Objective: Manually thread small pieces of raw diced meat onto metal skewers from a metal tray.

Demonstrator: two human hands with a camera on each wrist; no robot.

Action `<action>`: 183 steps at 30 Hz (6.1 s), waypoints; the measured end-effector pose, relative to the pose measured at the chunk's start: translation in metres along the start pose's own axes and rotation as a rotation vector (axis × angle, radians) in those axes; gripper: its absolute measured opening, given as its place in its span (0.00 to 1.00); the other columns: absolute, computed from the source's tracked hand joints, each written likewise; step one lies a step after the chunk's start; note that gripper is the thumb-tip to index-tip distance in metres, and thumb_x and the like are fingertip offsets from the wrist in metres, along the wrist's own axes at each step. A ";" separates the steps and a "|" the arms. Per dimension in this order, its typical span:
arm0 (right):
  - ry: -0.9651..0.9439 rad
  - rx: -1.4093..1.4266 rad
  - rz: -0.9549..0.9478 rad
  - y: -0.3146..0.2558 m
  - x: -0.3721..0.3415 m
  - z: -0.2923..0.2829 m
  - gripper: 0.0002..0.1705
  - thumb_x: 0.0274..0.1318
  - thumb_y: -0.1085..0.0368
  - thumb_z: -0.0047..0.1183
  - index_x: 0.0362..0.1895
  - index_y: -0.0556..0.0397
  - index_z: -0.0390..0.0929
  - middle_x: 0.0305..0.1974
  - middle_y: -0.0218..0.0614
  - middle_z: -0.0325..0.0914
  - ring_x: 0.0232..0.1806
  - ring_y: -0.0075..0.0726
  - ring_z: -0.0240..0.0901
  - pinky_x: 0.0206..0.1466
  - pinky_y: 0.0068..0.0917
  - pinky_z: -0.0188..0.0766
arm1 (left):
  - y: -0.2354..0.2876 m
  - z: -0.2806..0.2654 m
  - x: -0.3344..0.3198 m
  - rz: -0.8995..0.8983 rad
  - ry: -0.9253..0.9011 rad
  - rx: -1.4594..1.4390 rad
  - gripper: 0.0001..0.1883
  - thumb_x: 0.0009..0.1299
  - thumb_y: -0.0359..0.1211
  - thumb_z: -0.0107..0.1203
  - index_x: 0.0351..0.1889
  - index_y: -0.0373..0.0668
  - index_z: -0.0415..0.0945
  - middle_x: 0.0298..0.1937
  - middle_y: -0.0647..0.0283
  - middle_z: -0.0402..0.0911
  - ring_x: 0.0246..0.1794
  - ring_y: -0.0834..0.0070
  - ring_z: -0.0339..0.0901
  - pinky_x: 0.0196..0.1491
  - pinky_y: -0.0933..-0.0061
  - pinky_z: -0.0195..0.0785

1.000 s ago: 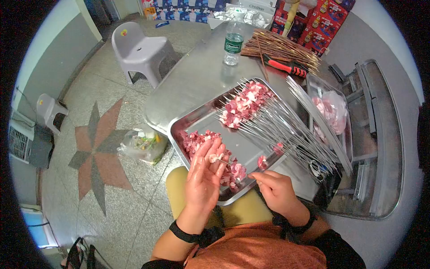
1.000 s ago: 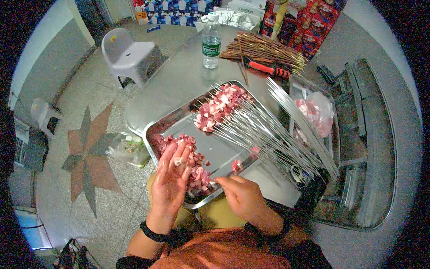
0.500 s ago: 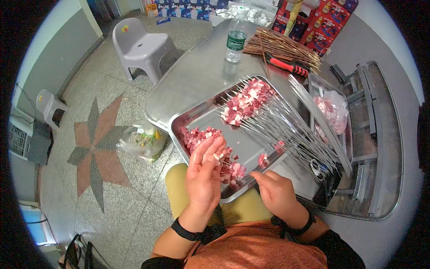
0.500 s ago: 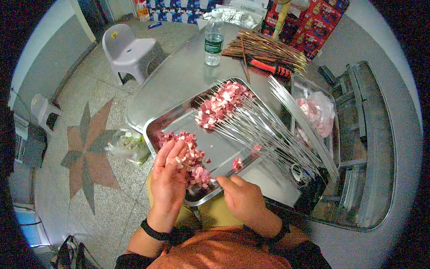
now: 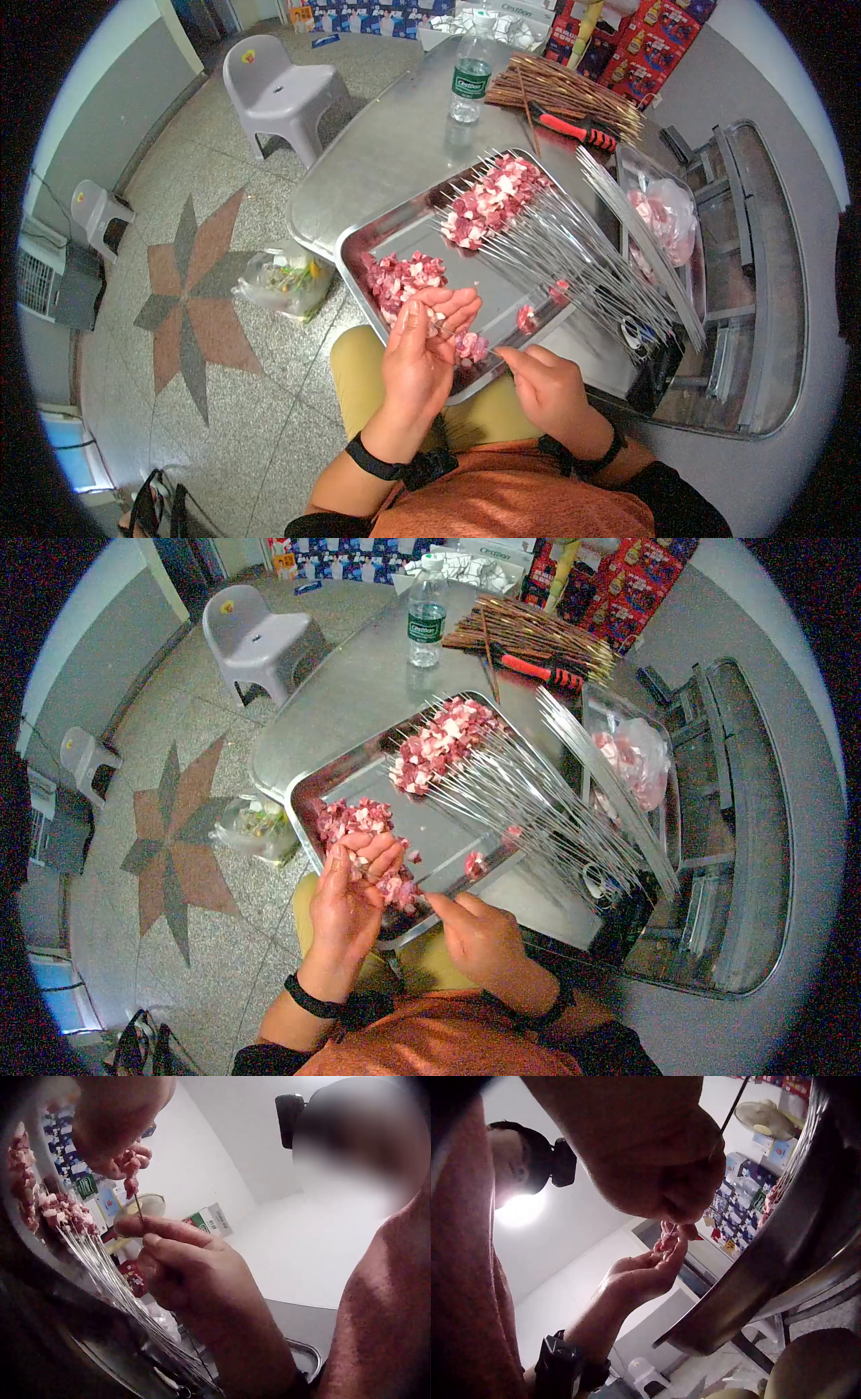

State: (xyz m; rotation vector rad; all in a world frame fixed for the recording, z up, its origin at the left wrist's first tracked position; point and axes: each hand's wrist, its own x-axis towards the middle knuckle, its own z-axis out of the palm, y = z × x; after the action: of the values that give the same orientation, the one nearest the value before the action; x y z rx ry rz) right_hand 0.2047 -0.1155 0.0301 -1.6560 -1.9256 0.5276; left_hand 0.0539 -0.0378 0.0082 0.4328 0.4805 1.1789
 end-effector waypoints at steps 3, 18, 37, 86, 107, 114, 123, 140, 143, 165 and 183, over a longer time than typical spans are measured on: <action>0.005 0.003 -0.015 0.001 -0.002 -0.001 0.18 0.47 0.71 0.47 0.46 0.48 0.72 0.23 0.40 0.66 0.21 0.50 0.68 0.24 0.40 0.67 | -0.002 -0.001 0.002 0.007 0.005 0.041 0.16 0.74 0.43 0.34 0.37 0.40 0.66 0.41 0.51 0.75 0.45 0.62 0.73 0.55 0.63 0.62; 0.102 0.222 -0.007 -0.011 -0.007 0.019 0.17 0.44 0.76 0.47 0.42 0.54 0.75 0.24 0.43 0.69 0.25 0.49 0.70 0.27 0.37 0.68 | -0.017 0.018 -0.012 0.131 0.041 0.065 0.22 0.73 0.47 0.33 0.20 0.44 0.57 0.31 0.51 0.76 0.33 0.65 0.73 0.50 0.62 0.64; 0.044 0.424 0.048 -0.009 -0.007 0.023 0.13 0.49 0.76 0.48 0.42 0.61 0.74 0.30 0.46 0.74 0.30 0.46 0.74 0.33 0.30 0.70 | -0.003 0.015 -0.014 0.284 -0.019 0.251 0.19 0.74 0.44 0.32 0.25 0.43 0.59 0.29 0.49 0.76 0.32 0.67 0.73 0.49 0.63 0.64; 0.013 0.100 -0.029 0.011 0.000 -0.014 0.12 0.47 0.72 0.47 0.39 0.52 0.72 0.26 0.43 0.70 0.27 0.53 0.70 0.27 0.42 0.68 | 0.032 -0.005 -0.008 0.140 0.158 0.898 0.06 0.63 0.24 0.52 0.37 0.35 0.77 0.29 0.66 0.78 0.28 0.84 0.73 0.31 0.85 0.66; -0.072 0.035 0.042 0.010 -0.008 -0.027 0.15 0.46 0.70 0.45 0.42 0.50 0.72 0.29 0.44 0.72 0.29 0.52 0.72 0.30 0.42 0.70 | 0.017 -0.026 0.000 -0.199 0.155 0.205 0.06 0.66 0.29 0.51 0.39 0.40 0.72 0.33 0.66 0.77 0.31 0.79 0.75 0.29 0.81 0.69; -0.010 0.015 0.065 0.029 -0.018 -0.037 0.14 0.47 0.70 0.44 0.42 0.52 0.72 0.28 0.44 0.71 0.30 0.53 0.71 0.32 0.41 0.68 | 0.025 -0.022 0.010 0.095 0.088 0.822 0.07 0.63 0.24 0.48 0.37 0.38 0.76 0.34 0.62 0.77 0.36 0.76 0.75 0.40 0.77 0.69; 0.147 0.008 0.115 0.048 -0.020 -0.055 0.10 0.49 0.72 0.44 0.38 0.55 0.73 0.29 0.46 0.73 0.30 0.52 0.72 0.32 0.38 0.67 | 0.012 -0.007 0.019 0.401 -0.629 1.729 0.11 0.52 0.25 0.54 0.34 0.39 0.78 0.38 0.58 0.76 0.40 0.62 0.73 0.44 0.68 0.66; 0.236 0.210 0.194 0.070 -0.025 -0.069 0.10 0.48 0.75 0.45 0.36 0.57 0.75 0.32 0.46 0.76 0.31 0.46 0.74 0.34 0.31 0.68 | 0.035 -0.015 0.081 0.396 -0.746 2.039 0.09 0.51 0.24 0.53 0.31 0.41 0.77 0.34 0.56 0.77 0.38 0.57 0.73 0.42 0.63 0.68; 0.264 0.234 0.153 0.073 -0.026 -0.065 0.10 0.48 0.75 0.44 0.36 0.57 0.75 0.31 0.46 0.75 0.31 0.46 0.74 0.34 0.32 0.68 | 0.047 -0.025 0.085 0.459 -0.701 2.070 0.08 0.52 0.26 0.55 0.31 0.42 0.78 0.34 0.57 0.77 0.38 0.57 0.74 0.42 0.63 0.68; -0.035 0.200 0.176 0.047 -0.006 -0.053 0.12 0.47 0.73 0.46 0.39 0.57 0.74 0.26 0.45 0.72 0.27 0.48 0.71 0.30 0.34 0.68 | 0.067 -0.033 0.082 0.349 -0.784 1.987 0.10 0.51 0.29 0.58 0.33 0.44 0.79 0.36 0.60 0.76 0.40 0.60 0.72 0.44 0.64 0.66; -0.029 0.193 0.117 0.041 -0.005 -0.053 0.10 0.47 0.73 0.46 0.37 0.57 0.74 0.30 0.44 0.75 0.31 0.46 0.73 0.34 0.33 0.70 | 0.061 -0.033 0.095 0.440 -0.728 1.991 0.07 0.46 0.29 0.59 0.24 0.44 0.76 0.33 0.62 0.73 0.36 0.63 0.69 0.39 0.65 0.63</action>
State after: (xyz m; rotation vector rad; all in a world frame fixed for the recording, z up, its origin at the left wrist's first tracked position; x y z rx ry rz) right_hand 0.2702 -0.1165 0.0456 -1.6501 -1.7442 0.7625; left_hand 0.0175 0.0739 0.0027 2.6440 0.7931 0.4432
